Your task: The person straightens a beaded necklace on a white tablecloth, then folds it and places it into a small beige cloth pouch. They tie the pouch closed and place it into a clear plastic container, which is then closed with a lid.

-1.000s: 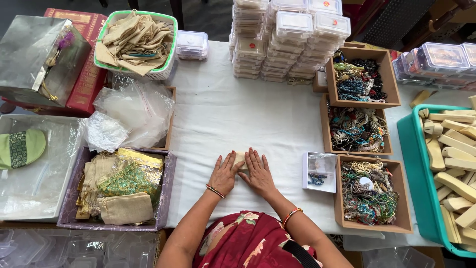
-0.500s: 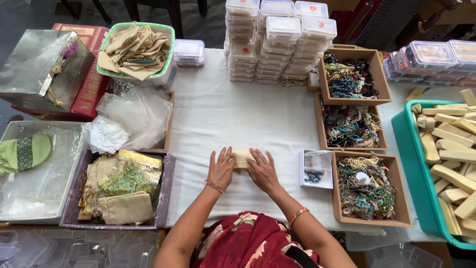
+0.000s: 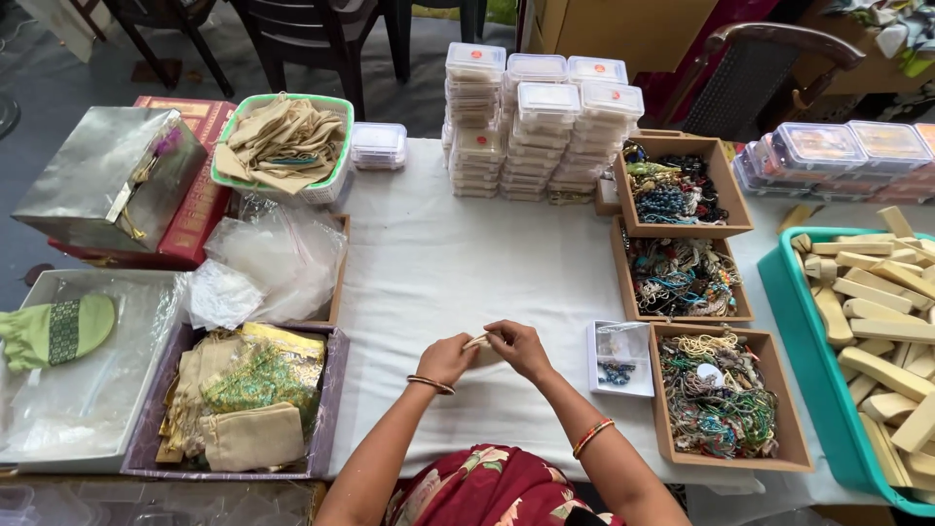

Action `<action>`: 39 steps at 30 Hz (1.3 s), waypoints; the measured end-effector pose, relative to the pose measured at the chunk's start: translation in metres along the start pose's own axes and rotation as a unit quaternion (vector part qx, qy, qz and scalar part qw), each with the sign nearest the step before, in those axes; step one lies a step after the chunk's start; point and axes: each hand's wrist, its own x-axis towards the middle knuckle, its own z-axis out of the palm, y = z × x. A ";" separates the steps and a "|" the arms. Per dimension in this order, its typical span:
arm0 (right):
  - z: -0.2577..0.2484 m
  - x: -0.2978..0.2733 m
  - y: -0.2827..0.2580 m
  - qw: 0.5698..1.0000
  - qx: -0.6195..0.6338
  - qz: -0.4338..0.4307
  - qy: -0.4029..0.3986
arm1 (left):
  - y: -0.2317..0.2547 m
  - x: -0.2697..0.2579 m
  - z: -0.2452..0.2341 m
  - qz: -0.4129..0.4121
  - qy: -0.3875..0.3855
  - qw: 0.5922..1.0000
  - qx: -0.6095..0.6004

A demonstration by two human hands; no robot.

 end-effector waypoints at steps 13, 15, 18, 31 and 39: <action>0.037 -0.022 0.005 0.907 -0.345 -0.193 -0.146 | -0.106 0.064 0.130 -0.211 -0.069 0.717 -0.661; 0.039 -0.031 0.000 0.907 -0.351 -0.109 -0.206 | -0.095 0.048 0.118 -0.231 -0.070 0.736 -0.633; 0.021 -0.022 0.001 0.926 -0.343 -0.044 -0.154 | -0.097 0.044 0.119 -0.219 -0.053 0.774 -0.592; -0.016 -0.017 -0.030 0.977 -0.093 0.129 -0.144 | -0.008 -0.034 -0.035 0.070 0.185 0.972 -0.124; -0.027 -0.031 0.082 0.907 0.237 0.346 -0.036 | -0.135 -0.187 -0.224 -0.138 0.523 0.836 0.090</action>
